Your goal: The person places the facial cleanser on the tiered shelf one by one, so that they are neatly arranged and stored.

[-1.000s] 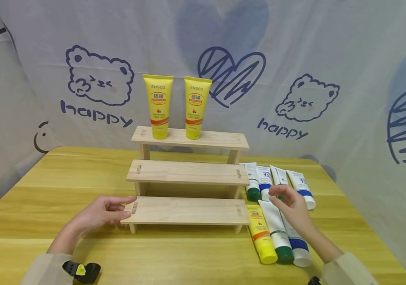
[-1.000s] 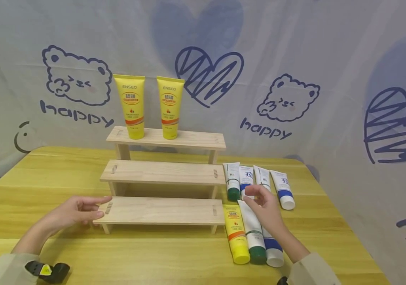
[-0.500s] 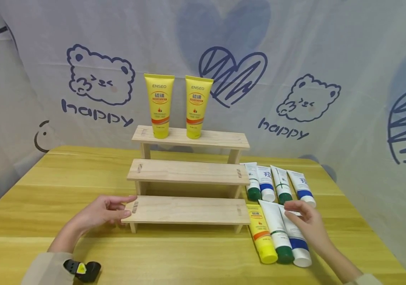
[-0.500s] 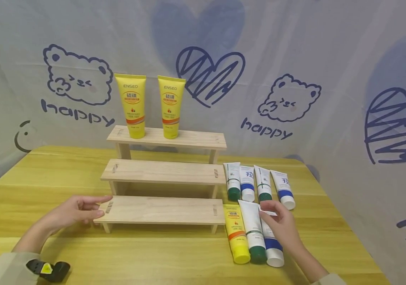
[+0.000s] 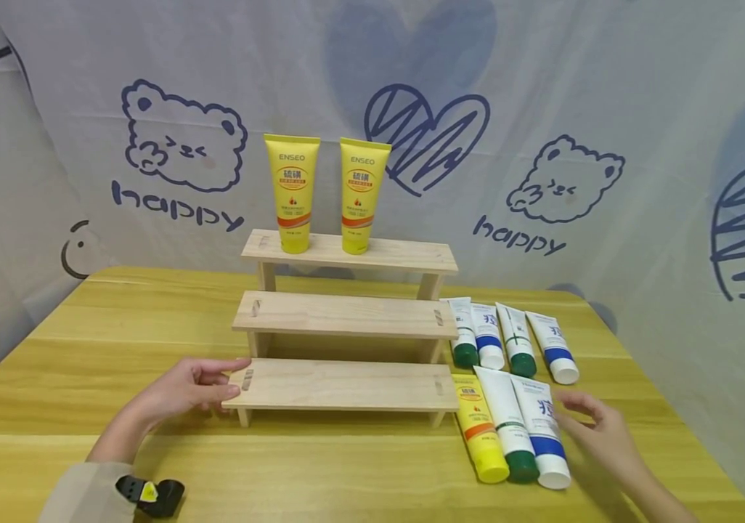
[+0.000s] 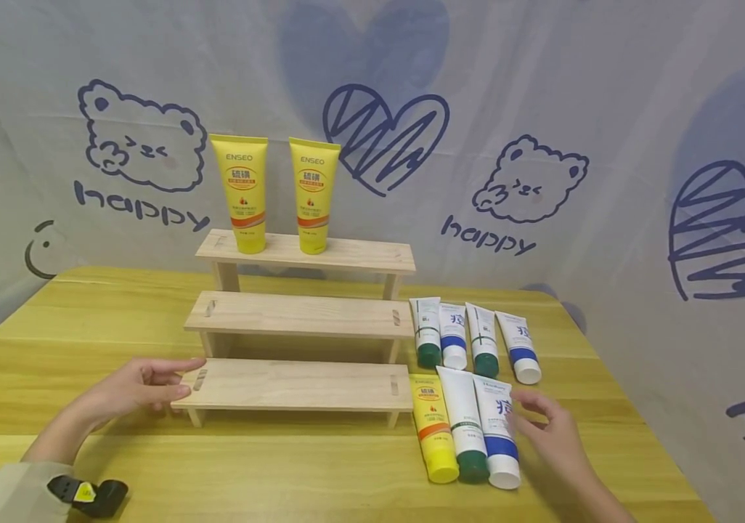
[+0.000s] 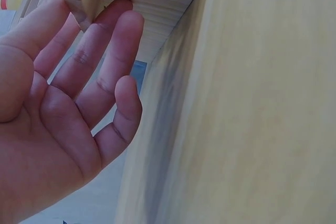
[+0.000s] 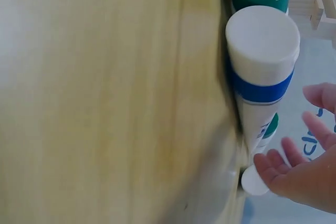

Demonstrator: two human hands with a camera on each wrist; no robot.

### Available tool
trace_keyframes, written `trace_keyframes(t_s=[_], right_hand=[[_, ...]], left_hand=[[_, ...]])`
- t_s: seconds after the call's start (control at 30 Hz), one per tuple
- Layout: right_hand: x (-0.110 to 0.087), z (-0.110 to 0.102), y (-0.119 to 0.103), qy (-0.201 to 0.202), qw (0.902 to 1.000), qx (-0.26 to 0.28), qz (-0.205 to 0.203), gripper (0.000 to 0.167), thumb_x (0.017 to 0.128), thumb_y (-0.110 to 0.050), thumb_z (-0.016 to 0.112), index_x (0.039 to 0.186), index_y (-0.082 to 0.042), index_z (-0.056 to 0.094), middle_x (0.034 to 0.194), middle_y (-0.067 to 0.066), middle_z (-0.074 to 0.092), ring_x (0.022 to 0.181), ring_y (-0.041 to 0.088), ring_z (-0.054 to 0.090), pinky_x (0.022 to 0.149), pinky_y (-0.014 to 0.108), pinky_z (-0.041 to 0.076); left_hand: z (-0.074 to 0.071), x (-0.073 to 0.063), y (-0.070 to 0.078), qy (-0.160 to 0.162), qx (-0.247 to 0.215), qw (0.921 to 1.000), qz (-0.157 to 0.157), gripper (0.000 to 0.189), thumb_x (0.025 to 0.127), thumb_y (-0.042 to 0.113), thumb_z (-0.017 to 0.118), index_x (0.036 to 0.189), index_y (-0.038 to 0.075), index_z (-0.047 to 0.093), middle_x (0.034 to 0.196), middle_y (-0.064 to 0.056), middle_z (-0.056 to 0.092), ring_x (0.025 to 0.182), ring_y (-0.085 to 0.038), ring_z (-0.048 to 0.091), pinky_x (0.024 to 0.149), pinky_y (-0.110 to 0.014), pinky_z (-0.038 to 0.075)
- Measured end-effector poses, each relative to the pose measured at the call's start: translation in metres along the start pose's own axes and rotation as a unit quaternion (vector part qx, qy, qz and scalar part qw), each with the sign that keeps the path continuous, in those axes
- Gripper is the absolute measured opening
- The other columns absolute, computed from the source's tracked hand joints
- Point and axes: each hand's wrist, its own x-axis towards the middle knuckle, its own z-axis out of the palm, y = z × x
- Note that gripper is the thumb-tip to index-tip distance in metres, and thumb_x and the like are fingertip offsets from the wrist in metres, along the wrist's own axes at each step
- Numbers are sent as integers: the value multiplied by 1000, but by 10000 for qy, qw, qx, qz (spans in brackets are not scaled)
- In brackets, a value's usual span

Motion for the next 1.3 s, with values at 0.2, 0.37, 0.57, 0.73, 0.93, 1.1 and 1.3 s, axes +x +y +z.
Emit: trace_keyframes(t_s=[0.2,0.37,0.57,0.73,0.93,1.1,1.3], right_hand=[[-3,-7,6,-852,9950,-259,442,39,83,-13,63,114,9,54,113,28,53,99,40,51,79,45,43],[0,-9,7,-1494,9836,-4,1010,49,86,-19,61,123,8,46,121,30,46,105,41,49,83,48,41],[5,-3,0,-1972,9715,-18,1311,56,85,-27,61,128,4,43,126,30,41,101,35,51,78,43,45],[8,1,-2,-2040,9656,63,1608,60,82,-31,64,129,1,44,125,28,41,89,25,50,65,31,44],[10,2,-3,-1933,9663,-19,1703,60,81,-29,66,128,2,45,118,25,47,79,21,49,56,28,39],[10,3,-2,-1789,9640,224,1956,58,80,-19,67,129,2,44,116,27,47,76,20,51,51,28,40],[11,-1,-4,-1796,9566,676,2192,61,80,-9,64,134,-2,36,125,35,35,78,21,53,55,32,45]], left_hand=[[-1,1,0,19,30,10000,-12,56,87,15,59,131,-9,34,83,-10,60,63,-18,60,52,-25,44],[-2,0,0,14,44,10000,-10,56,87,15,59,131,-9,34,85,-10,61,64,-17,60,53,-25,44],[-2,0,0,12,22,10000,-34,56,87,15,59,131,-9,34,86,-11,61,65,-17,60,53,-25,44],[-1,0,0,-3,-6,10000,-44,56,87,15,59,131,-9,34,85,-11,61,64,-17,60,53,-25,43],[-1,0,-1,3,2,10000,-50,56,87,16,59,132,-8,34,85,-11,61,65,-19,60,54,-26,44],[-1,0,-1,4,16,10000,-57,56,87,16,59,131,-8,34,85,-10,62,65,-19,61,54,-26,44],[-1,-1,-1,15,5,10000,-42,56,87,16,59,131,-9,35,85,-11,61,65,-18,60,54,-27,44]])
